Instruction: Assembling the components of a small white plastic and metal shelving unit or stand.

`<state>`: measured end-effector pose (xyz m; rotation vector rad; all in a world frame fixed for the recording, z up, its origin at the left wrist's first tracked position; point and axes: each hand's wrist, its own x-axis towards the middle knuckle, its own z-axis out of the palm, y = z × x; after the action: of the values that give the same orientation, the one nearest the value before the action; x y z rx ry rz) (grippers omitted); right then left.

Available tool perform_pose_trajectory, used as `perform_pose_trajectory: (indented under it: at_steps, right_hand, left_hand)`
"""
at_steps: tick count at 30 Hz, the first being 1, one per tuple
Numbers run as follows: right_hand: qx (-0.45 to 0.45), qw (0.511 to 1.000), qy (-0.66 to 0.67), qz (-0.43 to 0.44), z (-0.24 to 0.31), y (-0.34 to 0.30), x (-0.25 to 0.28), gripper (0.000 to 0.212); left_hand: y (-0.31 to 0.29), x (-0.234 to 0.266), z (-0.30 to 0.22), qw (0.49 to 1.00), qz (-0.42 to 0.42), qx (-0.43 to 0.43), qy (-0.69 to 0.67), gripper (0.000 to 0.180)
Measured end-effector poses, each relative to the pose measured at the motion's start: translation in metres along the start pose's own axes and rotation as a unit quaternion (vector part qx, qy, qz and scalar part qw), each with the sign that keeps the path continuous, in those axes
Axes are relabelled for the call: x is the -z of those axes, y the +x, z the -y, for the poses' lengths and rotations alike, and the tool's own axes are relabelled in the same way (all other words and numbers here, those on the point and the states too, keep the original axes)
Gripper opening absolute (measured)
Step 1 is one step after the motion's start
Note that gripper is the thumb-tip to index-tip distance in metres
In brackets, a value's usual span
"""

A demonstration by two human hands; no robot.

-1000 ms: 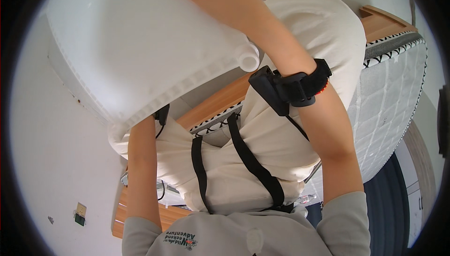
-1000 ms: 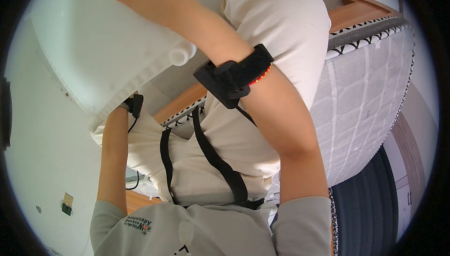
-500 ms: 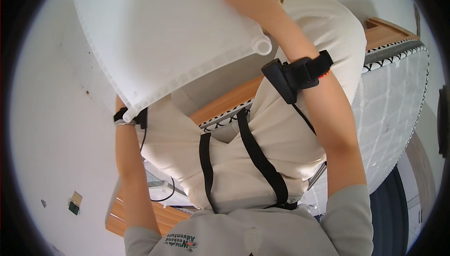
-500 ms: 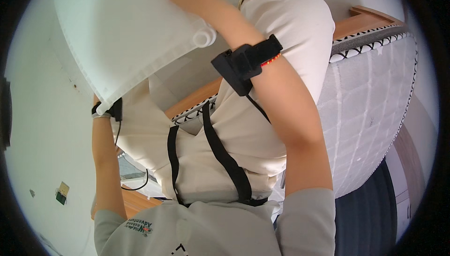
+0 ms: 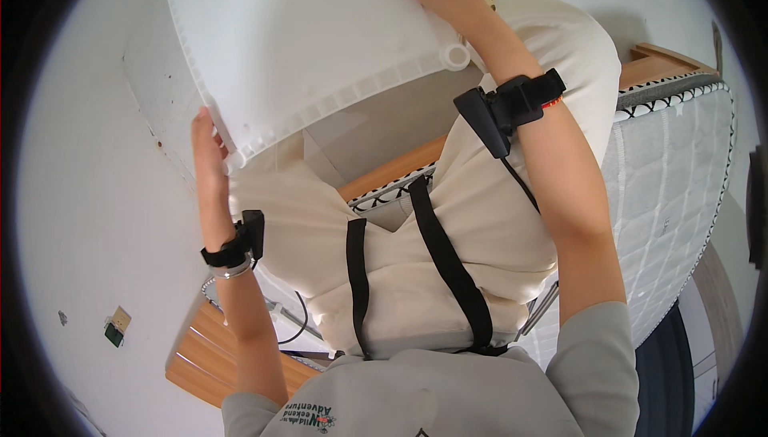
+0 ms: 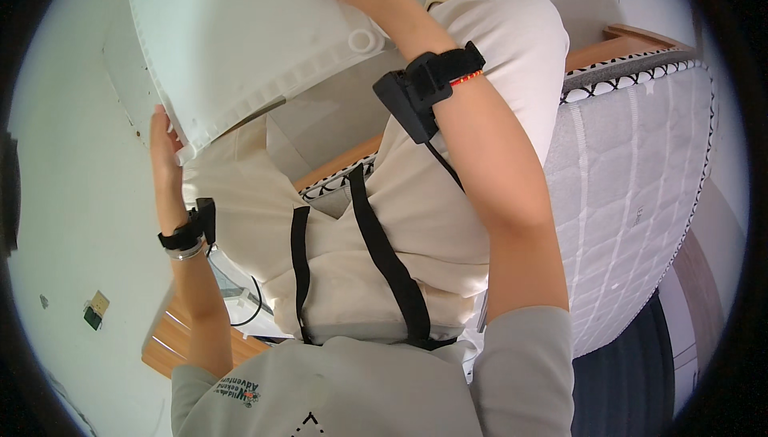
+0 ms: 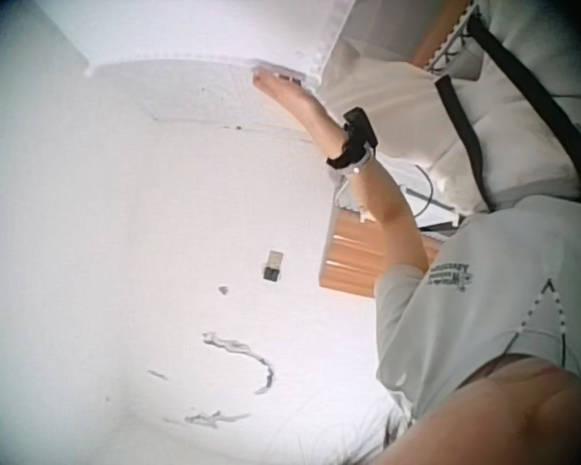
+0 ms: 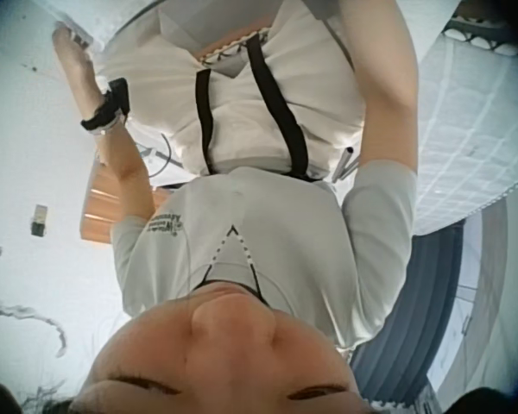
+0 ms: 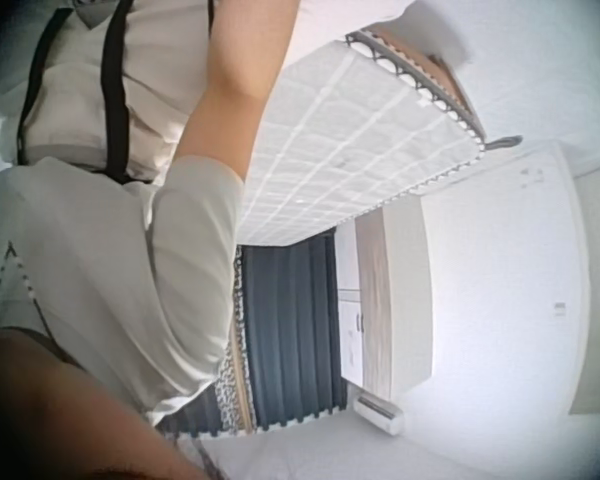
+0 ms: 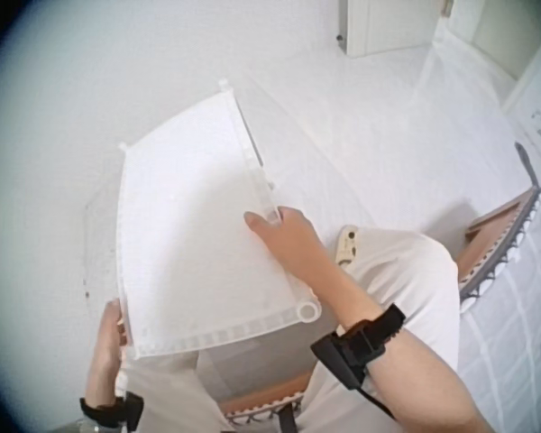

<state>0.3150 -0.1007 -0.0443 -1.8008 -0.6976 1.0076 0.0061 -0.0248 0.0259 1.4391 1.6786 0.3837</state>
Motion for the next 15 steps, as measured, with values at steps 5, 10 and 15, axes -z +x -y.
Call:
perform_pose_trajectory:
  at_steps: [5, 10, 15]
  right_hand:
    - [0.024, 0.999, -0.021, -0.012, -0.004, 0.001, -0.004, 0.070]
    - [0.013, 1.000, -0.016, 0.011, 0.003, -0.007, 0.009, 0.071]
    - [0.003, 1.000, -0.011, 0.014, 0.009, -0.010, 0.008, 0.072]
  left_hand:
    - [0.003, -0.004, 0.019, 0.991, 0.008, 0.073, -0.109, 0.042]
    - [-0.008, -0.013, 0.016, 0.999, -0.011, 0.020, 0.034, 0.040]
    - [-0.010, -0.011, 0.017, 1.000, -0.002, 0.014, 0.015, 0.041]
